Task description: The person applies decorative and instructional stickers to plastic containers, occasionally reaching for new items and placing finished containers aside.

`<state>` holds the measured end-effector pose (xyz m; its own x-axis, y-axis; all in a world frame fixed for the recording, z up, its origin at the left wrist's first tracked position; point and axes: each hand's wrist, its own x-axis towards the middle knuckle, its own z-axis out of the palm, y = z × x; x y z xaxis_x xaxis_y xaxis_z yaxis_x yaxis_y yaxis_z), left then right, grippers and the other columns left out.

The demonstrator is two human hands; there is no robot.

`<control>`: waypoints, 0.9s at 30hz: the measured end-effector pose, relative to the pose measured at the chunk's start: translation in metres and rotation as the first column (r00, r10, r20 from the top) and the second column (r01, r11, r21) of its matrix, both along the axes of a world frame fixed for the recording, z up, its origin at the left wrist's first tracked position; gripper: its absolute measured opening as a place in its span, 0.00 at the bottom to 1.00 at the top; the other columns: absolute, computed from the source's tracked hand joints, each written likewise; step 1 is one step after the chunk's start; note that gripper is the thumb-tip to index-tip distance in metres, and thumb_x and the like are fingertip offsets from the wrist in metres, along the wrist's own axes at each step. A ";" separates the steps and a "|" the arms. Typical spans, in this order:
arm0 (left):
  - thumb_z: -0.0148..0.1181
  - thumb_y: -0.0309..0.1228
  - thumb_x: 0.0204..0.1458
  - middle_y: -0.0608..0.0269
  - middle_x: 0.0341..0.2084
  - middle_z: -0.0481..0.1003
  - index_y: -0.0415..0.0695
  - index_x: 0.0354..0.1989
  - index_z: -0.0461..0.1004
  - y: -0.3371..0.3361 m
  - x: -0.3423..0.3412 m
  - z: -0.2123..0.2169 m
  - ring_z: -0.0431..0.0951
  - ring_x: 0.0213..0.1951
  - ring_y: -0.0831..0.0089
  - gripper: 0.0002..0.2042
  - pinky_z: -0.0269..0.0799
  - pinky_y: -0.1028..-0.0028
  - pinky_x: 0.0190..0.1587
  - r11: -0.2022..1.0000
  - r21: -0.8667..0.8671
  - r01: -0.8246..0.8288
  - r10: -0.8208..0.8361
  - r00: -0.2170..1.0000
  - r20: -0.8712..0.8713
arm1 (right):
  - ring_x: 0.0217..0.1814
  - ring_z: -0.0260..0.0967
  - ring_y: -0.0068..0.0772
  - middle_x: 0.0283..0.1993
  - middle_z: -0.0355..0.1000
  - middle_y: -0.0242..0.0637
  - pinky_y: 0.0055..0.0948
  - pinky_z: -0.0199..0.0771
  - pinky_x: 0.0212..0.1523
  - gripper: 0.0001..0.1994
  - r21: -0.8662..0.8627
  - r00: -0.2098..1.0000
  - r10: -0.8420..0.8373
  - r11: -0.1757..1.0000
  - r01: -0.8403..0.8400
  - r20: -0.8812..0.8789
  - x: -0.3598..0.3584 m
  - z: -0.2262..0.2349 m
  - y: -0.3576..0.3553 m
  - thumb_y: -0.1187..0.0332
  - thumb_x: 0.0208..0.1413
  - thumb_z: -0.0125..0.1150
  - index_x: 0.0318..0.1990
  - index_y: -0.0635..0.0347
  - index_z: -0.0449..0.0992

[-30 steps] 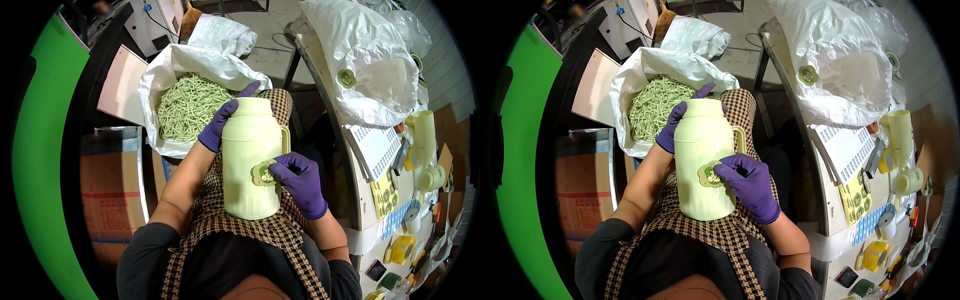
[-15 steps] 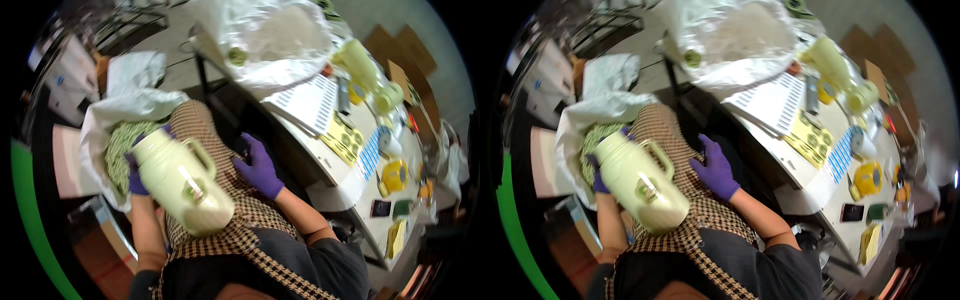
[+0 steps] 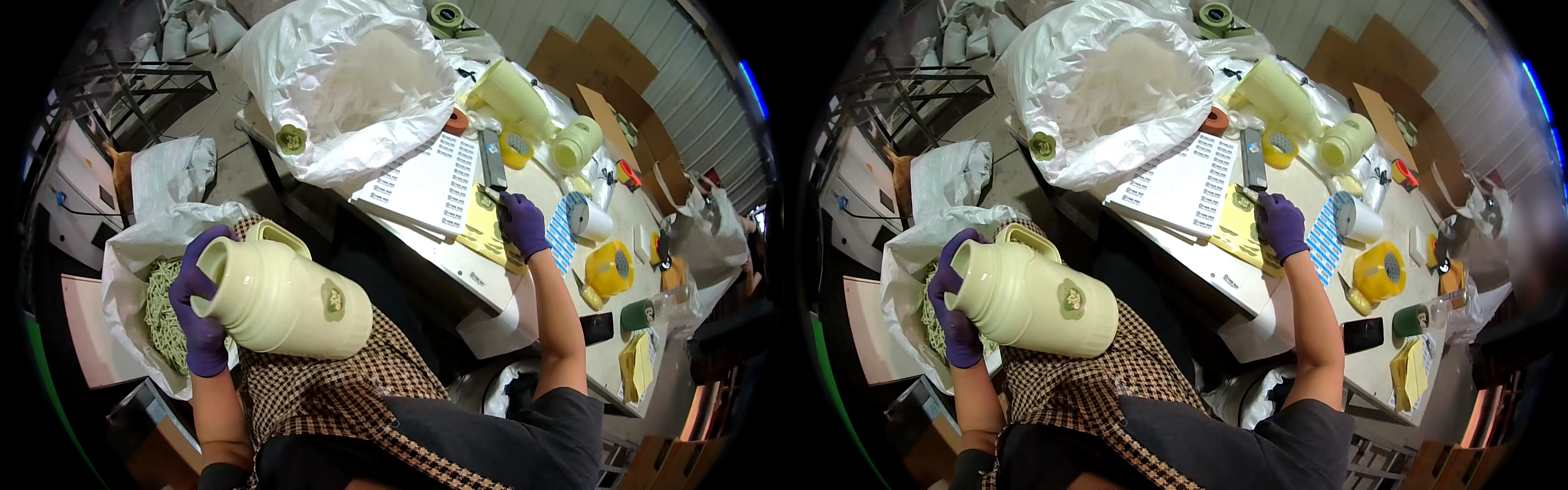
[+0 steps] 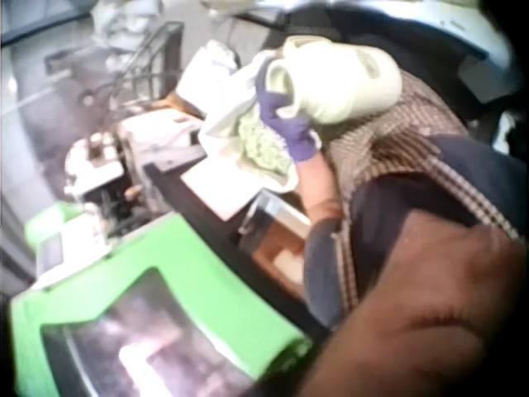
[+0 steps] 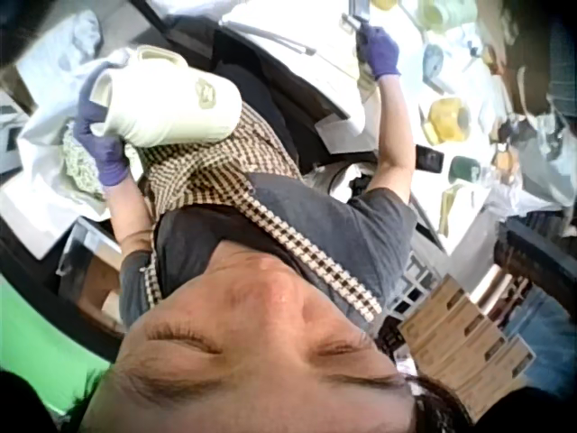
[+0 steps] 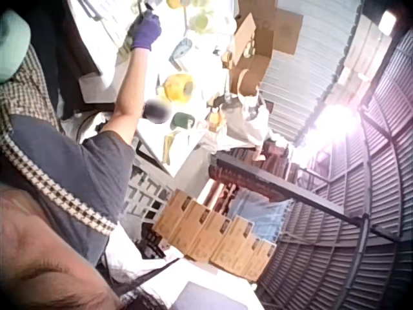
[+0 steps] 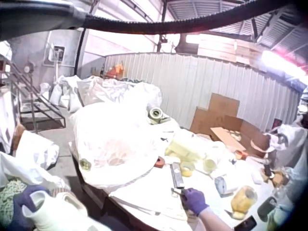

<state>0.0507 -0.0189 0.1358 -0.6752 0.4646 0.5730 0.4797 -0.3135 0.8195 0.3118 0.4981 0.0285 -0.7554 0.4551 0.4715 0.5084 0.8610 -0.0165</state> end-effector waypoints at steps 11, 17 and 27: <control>0.84 0.40 0.34 0.42 0.60 0.71 0.46 0.25 0.72 0.091 0.007 0.035 0.74 0.60 0.51 0.22 0.70 0.58 0.62 0.983 0.131 0.131 -0.103 0.974 -0.200 | 0.35 0.77 0.48 0.36 0.74 0.42 0.47 0.77 0.36 0.08 0.042 0.989 -0.083 0.996 0.079 0.119 -0.031 0.046 -0.006 0.63 0.54 0.62 0.40 0.51 0.76; 0.85 0.36 0.32 0.42 0.55 0.75 0.42 0.21 0.71 0.162 0.004 0.057 0.81 0.51 0.56 0.22 0.77 0.66 0.51 0.998 0.069 0.006 0.031 0.859 -0.511 | 0.38 0.78 0.46 0.43 0.76 0.39 0.42 0.78 0.39 0.23 -0.149 0.961 0.228 0.956 -0.251 -0.159 -0.084 0.063 -0.048 0.64 0.56 0.63 0.62 0.40 0.76; 0.83 0.33 0.35 0.44 0.56 0.76 0.42 0.20 0.69 0.159 -0.009 0.052 0.78 0.55 0.56 0.21 0.73 0.63 0.57 0.988 -0.142 -0.061 -0.009 0.894 -0.447 | 0.44 0.78 0.44 0.46 0.76 0.37 0.42 0.77 0.43 0.13 -0.364 0.990 0.011 0.929 -0.063 -0.142 -0.158 0.019 -0.059 0.52 0.61 0.59 0.46 0.41 0.87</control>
<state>0.0417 0.1401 0.1877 -0.3783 0.5534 0.7421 0.8116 -0.1874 0.5534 0.1540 0.4392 0.0478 -0.7160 0.5885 0.3756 0.4470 0.7997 -0.4009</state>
